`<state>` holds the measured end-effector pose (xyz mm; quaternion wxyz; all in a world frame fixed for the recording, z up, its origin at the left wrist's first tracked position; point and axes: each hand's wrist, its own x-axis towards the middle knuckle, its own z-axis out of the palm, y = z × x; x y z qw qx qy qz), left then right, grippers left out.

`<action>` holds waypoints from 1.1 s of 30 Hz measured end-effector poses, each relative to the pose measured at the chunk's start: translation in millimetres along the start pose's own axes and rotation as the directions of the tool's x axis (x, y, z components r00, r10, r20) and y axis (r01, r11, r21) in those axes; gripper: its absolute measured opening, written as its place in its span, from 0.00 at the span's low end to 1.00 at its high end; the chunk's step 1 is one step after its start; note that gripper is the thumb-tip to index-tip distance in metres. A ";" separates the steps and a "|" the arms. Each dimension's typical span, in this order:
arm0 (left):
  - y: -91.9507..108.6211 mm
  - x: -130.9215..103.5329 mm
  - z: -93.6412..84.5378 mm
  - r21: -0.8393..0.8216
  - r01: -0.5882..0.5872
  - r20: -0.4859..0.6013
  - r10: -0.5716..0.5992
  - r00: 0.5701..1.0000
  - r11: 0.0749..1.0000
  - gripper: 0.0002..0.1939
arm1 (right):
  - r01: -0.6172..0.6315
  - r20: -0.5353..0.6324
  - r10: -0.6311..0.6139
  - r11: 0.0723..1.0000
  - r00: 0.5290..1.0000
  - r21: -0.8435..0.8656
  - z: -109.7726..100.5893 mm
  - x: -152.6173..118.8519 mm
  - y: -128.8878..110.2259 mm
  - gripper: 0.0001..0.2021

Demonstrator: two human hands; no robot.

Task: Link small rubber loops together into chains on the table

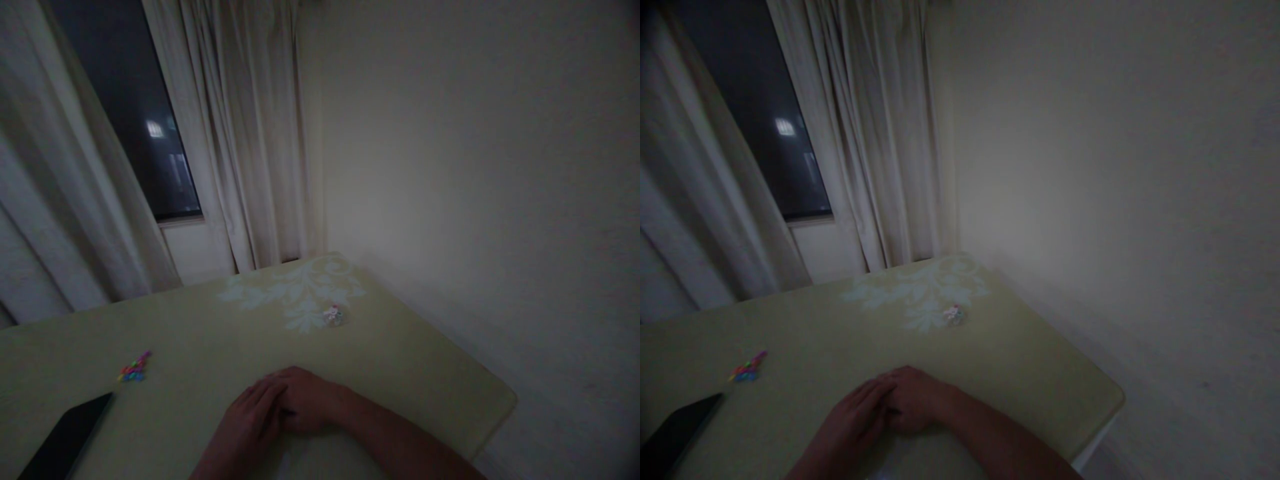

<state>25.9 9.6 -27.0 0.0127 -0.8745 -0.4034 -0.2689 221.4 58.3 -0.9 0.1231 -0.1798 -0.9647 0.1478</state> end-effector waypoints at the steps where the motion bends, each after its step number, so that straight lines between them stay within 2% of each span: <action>1: 2.4 1.3 1.2 0.013 0.022 0.005 -0.022 1.000 1.000 0.25 | 0.005 0.003 -0.005 1.000 1.000 -0.011 0.6 0.4 0.3 0.15; 5: 9.7 3.5 4.9 0.030 0.108 0.046 -0.109 0.993 0.994 0.28 | 0.038 0.012 -0.037 0.997 0.999 -0.065 5.0 0.9 2.4 0.15; 12: 13.7 2.6 -5.8 -0.055 0.055 0.071 -0.051 0.996 0.997 0.25 | 0.064 0.021 -0.062 0.996 0.998 -0.064 5.5 -1.4 1.3 0.20; 18: 17.0 6.6 -4.2 0.006 0.103 0.109 -0.103 0.989 0.995 0.24 | 0.051 0.021 -0.050 0.998 0.999 -0.044 6.2 0.3 1.0 0.19; 25: 9.1 3.5 4.0 0.037 0.097 0.120 -0.101 0.988 0.995 0.27 | 0.063 -0.008 -0.064 0.998 0.998 -0.017 9.0 1.3 2.5 0.18; 30: 11.1 5.5 -0.7 0.024 0.138 0.181 -0.140 0.973 0.990 0.29 | 0.099 -0.023 -0.100 0.993 0.995 -0.064 9.9 1.5 4.2 0.16; 33: 12.4 8.0 -3.7 0.011 0.149 0.164 -0.149 0.975 0.989 0.29 | 0.112 -0.013 -0.114 0.988 0.993 -0.107 2.6 -1.5 7.4 0.15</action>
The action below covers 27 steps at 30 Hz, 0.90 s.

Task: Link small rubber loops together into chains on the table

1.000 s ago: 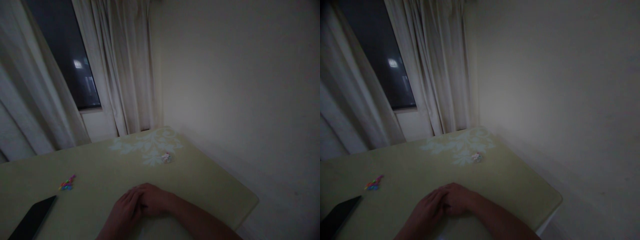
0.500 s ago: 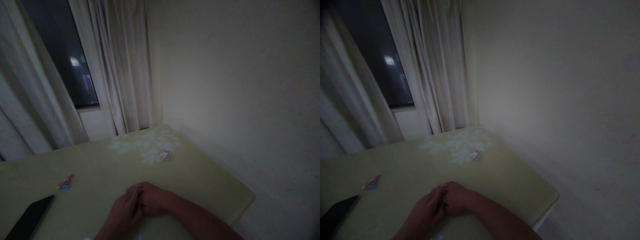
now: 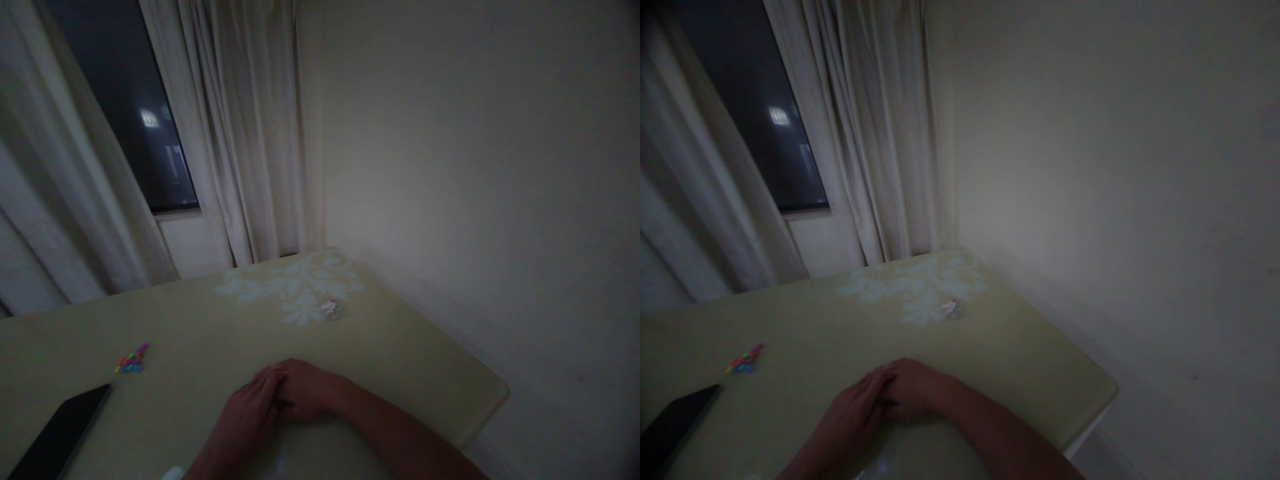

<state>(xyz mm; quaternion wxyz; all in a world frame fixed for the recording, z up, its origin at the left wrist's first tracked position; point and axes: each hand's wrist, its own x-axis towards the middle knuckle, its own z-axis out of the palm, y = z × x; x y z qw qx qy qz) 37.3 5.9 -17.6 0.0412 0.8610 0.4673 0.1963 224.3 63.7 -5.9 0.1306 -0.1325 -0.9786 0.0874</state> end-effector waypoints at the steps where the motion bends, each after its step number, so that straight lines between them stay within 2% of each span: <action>1: -0.8 0.5 -0.5 -0.003 0.006 -0.008 -0.006 1.000 1.000 0.29 | -0.008 0.010 0.009 1.000 1.000 -0.019 -3.6 -2.2 2.3 0.14; 4: -9.1 -0.1 -0.2 0.005 0.079 -0.033 -0.079 0.996 0.997 0.28 | -0.062 0.008 0.063 0.995 0.998 -0.078 -16.7 -11.7 13.5 0.14; 6: -18.2 -2.7 0.0 0.023 0.149 -0.056 -0.148 0.987 0.989 0.28 | -0.155 -0.065 0.151 0.985 0.986 -0.070 -26.4 -20.3 25.5 0.17; 7: -22.7 -4.3 -0.2 0.030 0.175 -0.065 -0.173 0.983 0.984 0.28 | -0.252 -0.133 0.245 0.967 0.961 -0.045 -31.4 -25.4 32.9 0.17; 8: -26.7 -5.9 -0.7 0.037 0.190 -0.069 -0.187 0.980 0.981 0.26 | -0.382 -0.210 0.370 0.924 0.905 -0.017 -36.2 -31.2 41.1 0.15; 9: -29.6 -7.2 -1.4 0.043 0.200 -0.074 -0.197 0.978 0.979 0.24 | -0.522 -0.280 0.502 0.853 0.819 0.003 -40.6 -37.6 49.9 0.15; 11: -31.9 -8.3 -2.9 0.043 0.201 -0.089 -0.197 0.976 0.979 0.22 | -0.771 -0.422 0.710 0.636 0.563 0.042 -47.3 -52.0 67.8 0.17; 12: -31.3 -7.9 -3.5 0.038 0.194 -0.099 -0.189 0.977 0.980 0.22 | -0.845 -0.443 0.770 0.532 0.458 0.051 -49.2 -59.4 76.1 0.19; 13: -29.8 -7.0 -3.8 0.033 0.182 -0.106 -0.178 0.978 0.983 0.23 | -0.885 -0.430 0.811 0.462 0.397 0.054 -50.2 -66.3 83.2 0.22; 14: -27.7 -5.8 -3.7 0.029 0.167 -0.109 -0.163 0.981 0.986 0.23 | -0.898 -0.404 0.834 0.435 0.376 0.062 -50.2 -72.0 88.8 0.24; 16: -23.1 -3.3 -2.5 0.022 0.143 -0.114 -0.140 0.984 0.989 0.22 | -0.892 -0.352 0.853 0.442 0.386 0.093 -48.5 -77.9 93.7 0.26; 18: -19.3 -1.8 -0.2 0.003 0.140 -0.129 -0.139 0.982 0.990 0.21 | -0.855 -0.321 0.838 0.501 0.441 0.133 -45.5 -74.6 88.8 0.27; 20: -17.2 -1.9 2.5 -0.055 0.143 -0.147 -0.150 0.978 0.988 0.20 | -0.786 -0.290 0.791 0.596 0.538 0.166 -42.4 -63.6 74.2 0.27; 23: -16.7 -4.1 6.1 -0.174 0.171 -0.184 -0.203 0.962 0.970 0.24 | -0.570 -0.164 0.608 0.790 0.777 0.228 -38.6 -42.0 41.9 0.26; 24: -17.0 -5.1 6.5 -0.213 0.189 -0.188 -0.230 0.955 0.959 0.28 | -0.494 -0.116 0.534 0.830 0.837 0.260 -38.0 -36.0 31.4 0.25; 25: -17.4 -6.1 6.3 -0.249 0.210 -0.183 -0.259 0.948 0.946 0.31 | -0.444 -0.080 0.484 0.847 0.871 0.294 -37.8 -31.1 22.3 0.25; 27: -18.2 -7.8 3.7 -0.320 0.250 -0.139 -0.306 0.942 0.914 0.34 | -0.385 -0.049 0.426 0.856 0.903 0.344 -38.1 -25.7 10.5 0.28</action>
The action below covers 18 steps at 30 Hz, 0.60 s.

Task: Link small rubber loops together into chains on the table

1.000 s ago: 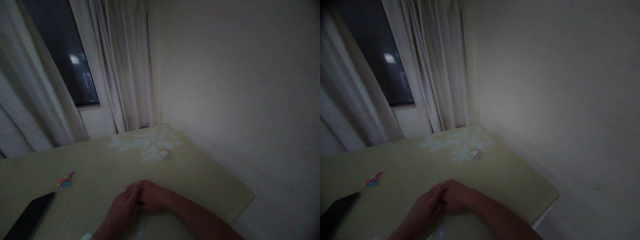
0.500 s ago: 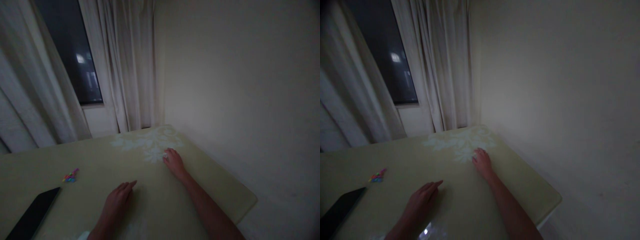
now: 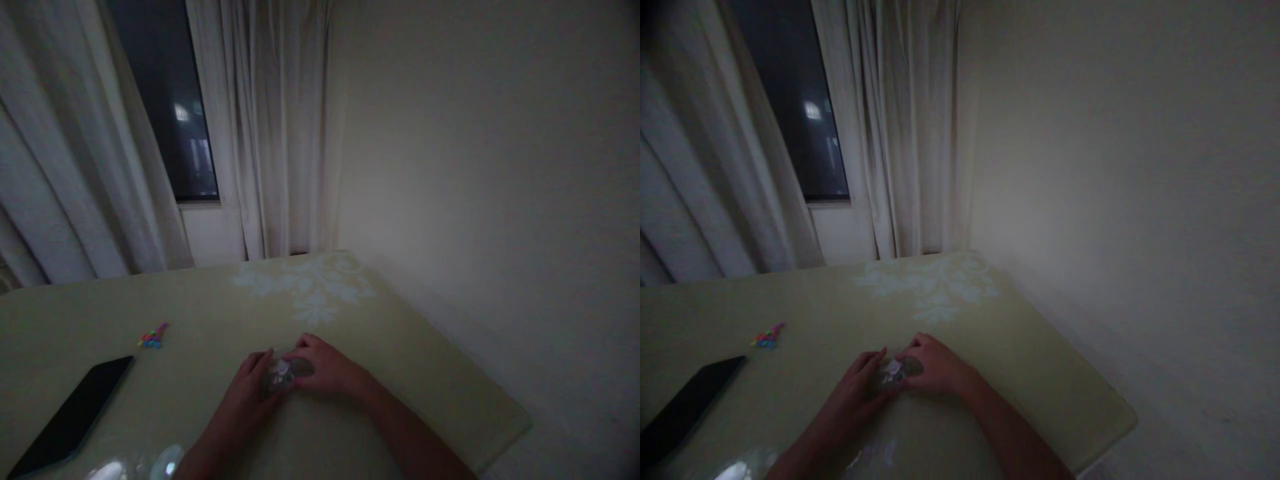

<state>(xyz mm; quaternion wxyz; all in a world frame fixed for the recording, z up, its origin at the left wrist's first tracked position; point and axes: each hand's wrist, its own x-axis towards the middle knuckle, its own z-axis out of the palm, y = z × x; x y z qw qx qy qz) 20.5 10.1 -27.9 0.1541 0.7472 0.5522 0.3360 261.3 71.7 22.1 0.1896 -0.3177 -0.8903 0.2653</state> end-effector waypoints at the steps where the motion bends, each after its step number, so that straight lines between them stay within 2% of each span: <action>1: 0.4 -0.1 -2.4 -0.032 0.021 0.025 -0.020 0.999 0.999 0.35 | 0.017 0.004 -0.017 1.000 1.000 0.019 0.6 -0.4 -2.5 0.29; 5: 4.8 1.7 -13.0 -0.109 0.062 0.101 -0.051 0.994 0.992 0.31 | 0.018 0.029 -0.020 0.997 0.999 0.080 0.2 -2.2 2.8 0.39; 9: 9.0 4.1 -18.0 -0.146 0.098 0.139 -0.078 0.987 0.984 0.28 | -0.014 0.044 0.009 0.993 0.999 0.121 3.3 -1.2 10.4 0.44; 14: 12.2 4.0 -18.7 -0.123 0.136 0.144 -0.118 0.983 0.983 0.31 | 0.057 0.034 -0.061 0.994 0.998 0.097 5.9 2.5 13.5 0.43; 18: 15.6 4.1 -20.9 -0.094 0.142 0.162 -0.125 0.979 0.985 0.28 | 0.080 0.032 -0.084 0.991 0.996 0.110 3.5 3.4 14.3 0.41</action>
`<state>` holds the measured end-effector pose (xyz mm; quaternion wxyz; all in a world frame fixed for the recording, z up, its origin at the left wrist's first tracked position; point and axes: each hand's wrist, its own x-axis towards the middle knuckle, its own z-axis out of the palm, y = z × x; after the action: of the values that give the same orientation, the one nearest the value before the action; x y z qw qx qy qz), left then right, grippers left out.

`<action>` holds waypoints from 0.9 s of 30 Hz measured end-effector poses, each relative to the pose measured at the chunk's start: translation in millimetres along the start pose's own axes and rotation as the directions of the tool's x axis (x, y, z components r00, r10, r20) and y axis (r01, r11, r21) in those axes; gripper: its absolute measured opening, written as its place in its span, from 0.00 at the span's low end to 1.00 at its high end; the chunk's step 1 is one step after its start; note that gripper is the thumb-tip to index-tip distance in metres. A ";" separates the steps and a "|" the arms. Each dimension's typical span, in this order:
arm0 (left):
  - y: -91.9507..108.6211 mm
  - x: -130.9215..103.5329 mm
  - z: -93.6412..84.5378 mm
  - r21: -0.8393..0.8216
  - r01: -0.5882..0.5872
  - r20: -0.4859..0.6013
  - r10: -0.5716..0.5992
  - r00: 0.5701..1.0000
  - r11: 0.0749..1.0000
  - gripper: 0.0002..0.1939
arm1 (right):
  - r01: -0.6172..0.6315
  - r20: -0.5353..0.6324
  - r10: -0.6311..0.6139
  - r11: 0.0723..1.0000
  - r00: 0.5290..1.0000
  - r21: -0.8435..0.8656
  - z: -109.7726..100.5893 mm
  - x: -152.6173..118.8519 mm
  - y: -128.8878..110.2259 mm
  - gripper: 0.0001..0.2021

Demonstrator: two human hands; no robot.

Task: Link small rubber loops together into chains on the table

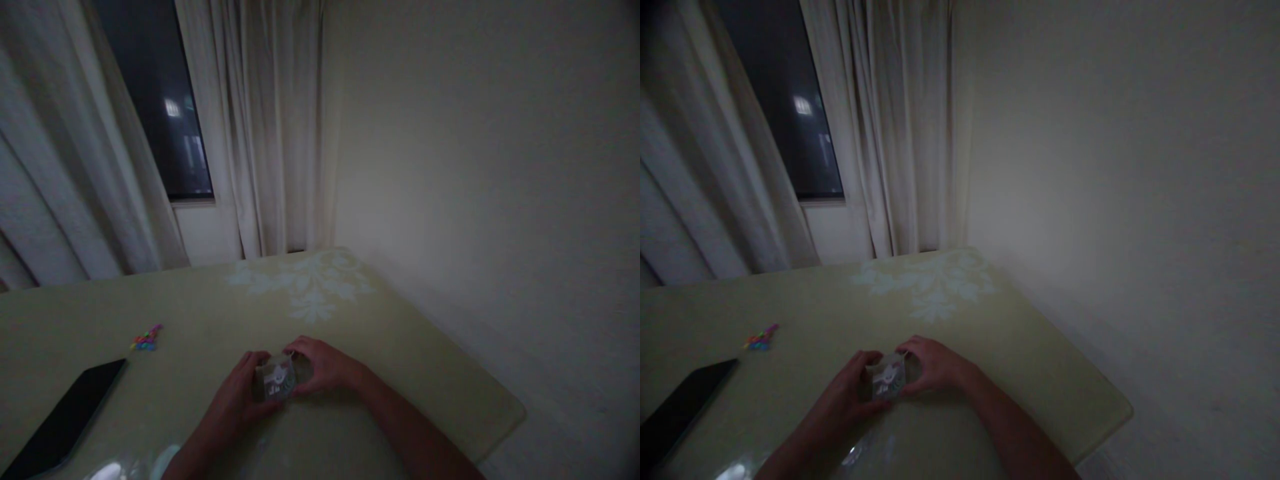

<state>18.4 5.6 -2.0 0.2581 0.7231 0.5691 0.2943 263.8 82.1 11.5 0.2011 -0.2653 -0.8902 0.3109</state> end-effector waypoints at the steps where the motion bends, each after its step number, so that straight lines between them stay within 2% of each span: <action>1: 0.3 0.0 -0.5 0.003 0.000 0.006 0.000 1.000 1.000 0.28 | -0.001 -0.001 0.001 1.000 1.000 0.007 -0.9 -0.2 -0.5 0.41; 8: -4.0 -2.0 0.0 -0.022 0.018 0.028 -0.018 0.999 1.000 0.35 | -0.035 0.009 0.035 0.995 0.999 0.093 -2.4 -2.4 -5.3 0.44; 13: -4.6 -2.1 0.5 0.002 0.042 0.005 -0.042 0.999 0.999 0.43 | -0.034 -0.063 0.042 0.991 0.997 0.128 -6.6 -1.5 -3.5 0.43; 15: -5.9 -1.5 0.5 0.034 0.010 -0.019 -0.009 1.000 0.999 0.41 | -0.048 -0.146 0.073 0.984 0.987 0.170 -14.8 -1.5 3.9 0.43; 17: -7.5 -1.0 0.7 0.063 -0.041 -0.036 0.044 0.998 0.997 0.35 | -0.113 -0.271 0.156 0.979 0.950 0.167 -26.1 -3.4 16.9 0.41; 19: -8.2 -1.0 1.2 0.094 -0.059 -0.054 0.064 0.996 0.994 0.31 | -0.272 -0.395 0.286 0.958 0.873 0.092 -38.0 -7.9 33.2 0.37; 22: -5.6 -1.5 2.2 0.120 -0.028 -0.091 0.039 0.995 0.992 0.31 | -0.547 -0.490 0.447 0.834 0.749 -0.076 -51.8 -16.7 53.3 0.33; 23: -4.0 -1.6 2.5 0.120 -0.011 -0.098 0.023 0.995 0.993 0.31 | -0.602 -0.491 0.480 0.789 0.727 -0.122 -54.5 -18.9 56.4 0.32; 25: -0.5 -1.6 2.9 0.124 0.027 -0.102 -0.014 0.995 0.992 0.31 | -0.651 -0.478 0.507 0.733 0.717 -0.199 -56.7 -20.6 55.5 0.29; 27: 2.0 -1.2 3.1 0.144 0.056 -0.109 -0.040 0.993 0.988 0.30 | -0.620 -0.465 0.467 0.741 0.752 -0.259 -53.7 -18.2 45.8 0.30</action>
<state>21.7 3.9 -2.9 0.1807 0.7096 0.6193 0.2832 321.9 125.7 16.7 0.2050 -0.6065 -0.7598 0.1131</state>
